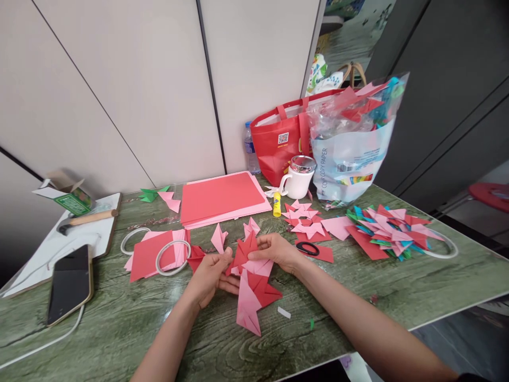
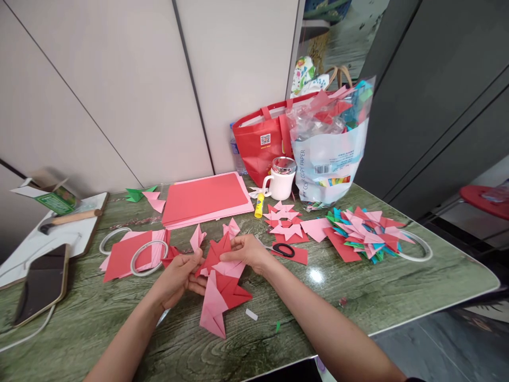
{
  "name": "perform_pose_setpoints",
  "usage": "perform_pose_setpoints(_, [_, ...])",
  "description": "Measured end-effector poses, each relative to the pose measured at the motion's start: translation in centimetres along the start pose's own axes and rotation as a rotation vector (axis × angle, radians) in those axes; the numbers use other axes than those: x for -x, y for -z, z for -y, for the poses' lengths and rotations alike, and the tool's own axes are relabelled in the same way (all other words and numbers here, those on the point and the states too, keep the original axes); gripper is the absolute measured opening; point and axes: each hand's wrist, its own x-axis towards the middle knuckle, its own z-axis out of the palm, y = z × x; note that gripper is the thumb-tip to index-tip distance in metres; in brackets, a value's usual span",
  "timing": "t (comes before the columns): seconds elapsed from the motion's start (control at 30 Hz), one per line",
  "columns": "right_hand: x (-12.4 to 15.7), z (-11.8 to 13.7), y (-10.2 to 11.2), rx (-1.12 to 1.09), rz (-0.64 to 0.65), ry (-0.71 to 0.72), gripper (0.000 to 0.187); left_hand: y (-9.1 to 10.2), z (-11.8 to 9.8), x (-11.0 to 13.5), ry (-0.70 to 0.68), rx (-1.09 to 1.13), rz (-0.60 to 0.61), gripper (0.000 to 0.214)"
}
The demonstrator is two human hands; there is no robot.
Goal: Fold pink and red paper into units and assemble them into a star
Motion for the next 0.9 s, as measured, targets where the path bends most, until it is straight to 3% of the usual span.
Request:
perform_pose_setpoints(0.2, [-0.1,-0.1,0.3,0.007,0.01,0.016,0.039,-0.2,-0.1,0.0,0.004,-0.045,-0.008,0.04])
perform_pose_setpoints(0.43, [-0.3,-0.2,0.4,0.011,0.028,-0.026,0.041,-0.2,0.0,-0.2,-0.014,-0.061,-0.012,0.044])
perform_pose_setpoints(0.5, [-0.3,-0.2,0.5,-0.003,0.028,-0.02,0.043,-0.2,0.1,-0.3,-0.104,-0.106,-0.117,0.043])
perform_pose_setpoints(0.63, [-0.5,-0.3,0.7,-0.03,0.032,-0.012,0.044,0.3,0.2,-0.4,-0.481,-0.307,-0.48,0.029])
perform_pose_setpoints(0.73, [-0.6,-0.3,0.8,-0.029,0.033,-0.023,0.042,1.3,0.2,-0.6,-0.692,-0.465,-0.675,0.019])
perform_pose_setpoints(0.83, [-0.7,-0.3,0.9,-0.013,0.046,-0.032,0.04,2.1,-0.2,-0.9,-0.785,-0.697,-0.773,0.014])
perform_pose_setpoints(0.9, [-0.6,-0.3,1.0,-0.001,0.059,-0.033,0.039,2.2,-0.6,-1.4,-0.817,-0.841,-0.737,0.013])
